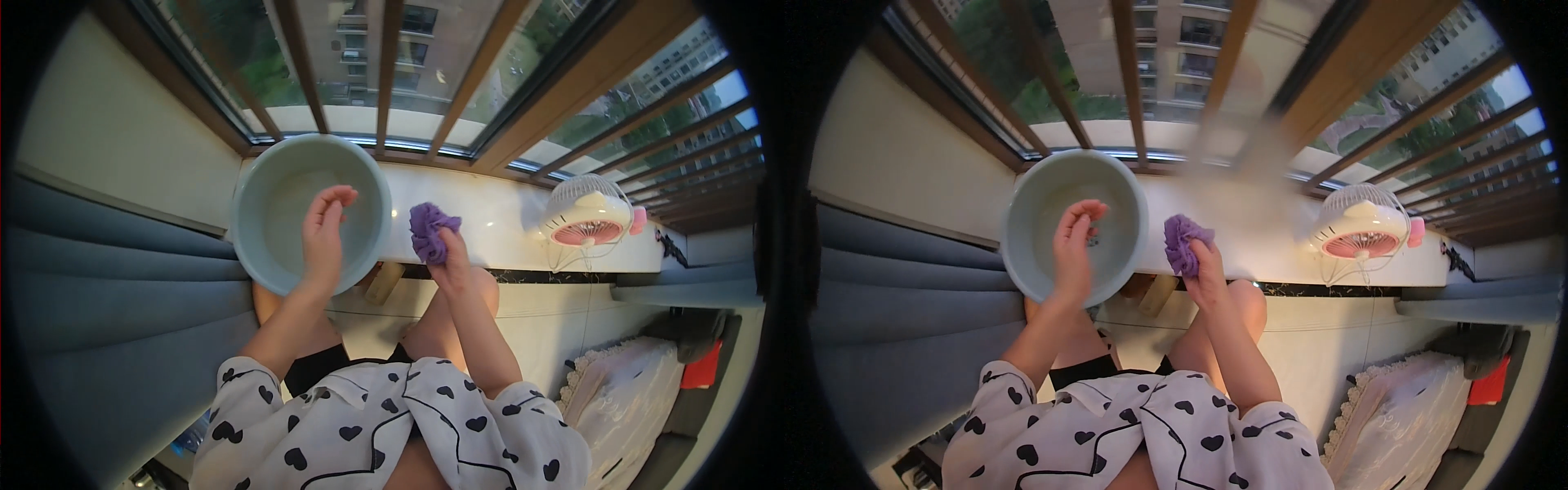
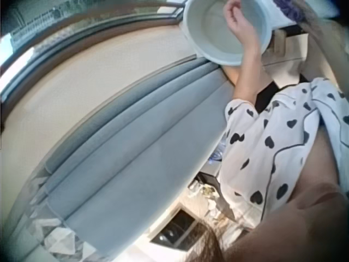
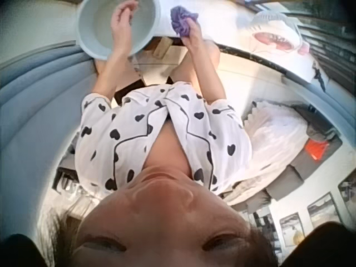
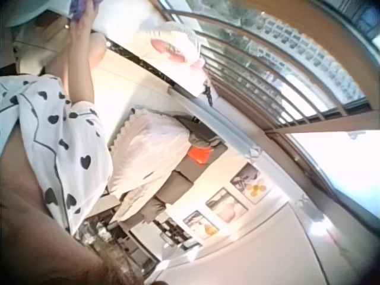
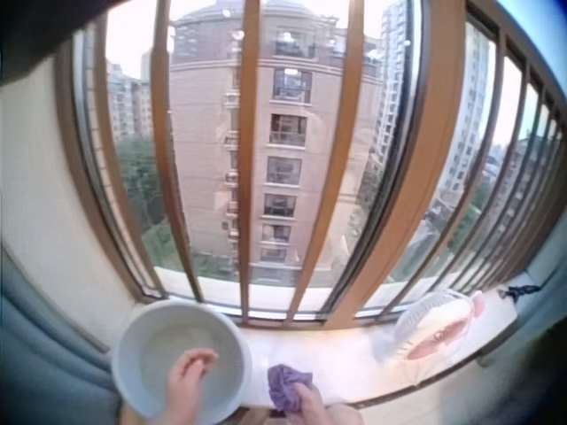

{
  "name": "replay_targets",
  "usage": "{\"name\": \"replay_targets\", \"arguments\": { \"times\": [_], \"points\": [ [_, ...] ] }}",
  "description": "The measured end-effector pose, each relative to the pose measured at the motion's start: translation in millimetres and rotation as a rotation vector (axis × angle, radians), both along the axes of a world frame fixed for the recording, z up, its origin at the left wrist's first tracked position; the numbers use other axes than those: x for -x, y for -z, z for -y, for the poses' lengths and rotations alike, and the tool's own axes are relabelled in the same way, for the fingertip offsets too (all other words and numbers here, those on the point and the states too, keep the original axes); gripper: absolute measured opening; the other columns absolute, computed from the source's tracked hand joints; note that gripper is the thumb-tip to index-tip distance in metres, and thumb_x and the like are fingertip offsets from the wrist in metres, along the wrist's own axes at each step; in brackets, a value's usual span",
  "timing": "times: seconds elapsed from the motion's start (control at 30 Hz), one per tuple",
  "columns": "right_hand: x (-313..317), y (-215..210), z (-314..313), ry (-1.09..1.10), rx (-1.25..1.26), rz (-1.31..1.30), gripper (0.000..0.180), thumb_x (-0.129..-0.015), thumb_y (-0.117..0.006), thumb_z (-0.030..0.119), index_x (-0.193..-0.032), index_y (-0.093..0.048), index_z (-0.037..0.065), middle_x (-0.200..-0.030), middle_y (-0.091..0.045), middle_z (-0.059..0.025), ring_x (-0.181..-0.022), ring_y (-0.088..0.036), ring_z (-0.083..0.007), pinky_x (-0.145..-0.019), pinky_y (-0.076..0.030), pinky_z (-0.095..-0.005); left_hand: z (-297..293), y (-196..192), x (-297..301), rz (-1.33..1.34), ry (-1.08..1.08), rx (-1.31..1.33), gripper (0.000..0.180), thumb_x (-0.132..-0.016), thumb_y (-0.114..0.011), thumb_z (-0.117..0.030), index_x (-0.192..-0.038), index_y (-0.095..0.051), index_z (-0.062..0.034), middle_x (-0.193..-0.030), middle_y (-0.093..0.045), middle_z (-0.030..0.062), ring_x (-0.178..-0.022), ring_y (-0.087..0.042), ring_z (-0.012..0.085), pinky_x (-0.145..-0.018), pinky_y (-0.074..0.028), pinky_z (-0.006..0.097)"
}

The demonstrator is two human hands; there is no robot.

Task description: The person wipes glass panes and frames with a cloth, wringing the cloth in a basin of water several times.

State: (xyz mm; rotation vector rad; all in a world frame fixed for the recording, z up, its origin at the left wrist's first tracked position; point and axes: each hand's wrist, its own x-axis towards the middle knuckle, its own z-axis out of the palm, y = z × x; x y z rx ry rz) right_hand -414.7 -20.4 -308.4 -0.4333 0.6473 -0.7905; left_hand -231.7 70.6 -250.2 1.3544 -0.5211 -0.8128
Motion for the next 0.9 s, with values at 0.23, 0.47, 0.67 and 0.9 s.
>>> {"name": "replay_targets", "arguments": {
  "times": [0.23,0.47,0.67,0.9],
  "points": [
    [-95.9,-56.3,-21.2,-0.390,0.190,0.000,0.045,-0.093,-0.057,0.024,-0.132,-0.047,0.003,-0.122,-0.057,-0.0074,-0.110,-0.054,-0.0160,-0.091,-0.044,-0.0306,-18.6,5.3,-58.2,-0.514,0.178,-0.137,0.046,-0.096,-0.051,-0.033,-0.139,-0.041,-0.0175,-0.132,-0.048,0.0056,-0.109,-0.053,0.0169,-0.094,-0.041,0.034],
    [-141.2,-20.3,-20.4,-0.224,0.611,-0.506,0.040,-0.091,-0.058,0.015,-0.126,-0.051,-0.002,-0.120,-0.059,-0.0110,-0.106,-0.057,-0.0167,-0.089,-0.045,-0.0288,-34.0,78.8,-114.9,0.189,0.160,-0.325,0.062,-0.084,-0.064,-0.028,-0.138,-0.040,-0.0102,-0.133,-0.045,0.0122,-0.120,-0.046,0.0271,-0.094,-0.042,0.037],
    [-153.5,29.5,-24.8,-0.305,1.131,-1.059,0.036,-0.079,-0.057,0.010,-0.114,-0.058,0.006,-0.106,-0.059,-0.0238,-0.099,-0.056,-0.0417,-0.089,-0.045,-0.0462,-18.0,86.2,-124.7,0.936,0.465,-0.821,0.057,-0.081,-0.059,-0.020,-0.136,-0.044,-0.0200,-0.135,-0.043,0.0147,-0.117,-0.046,0.0385,-0.096,-0.042,0.047],
    [-187.6,75.6,-17.0,-0.513,1.191,-1.453,0.034,-0.080,-0.061,0.021,-0.112,-0.061,0.010,-0.112,-0.059,-0.0208,-0.104,-0.055,-0.0404,-0.090,-0.046,-0.0469,-19.1,124.4,-122.7,1.056,0.734,-0.941,0.065,-0.083,-0.061,-0.027,-0.143,-0.034,-0.0301,-0.151,-0.025,0.0115,-0.135,-0.028,0.0387,-0.105,-0.034,0.051]
  ]
}}
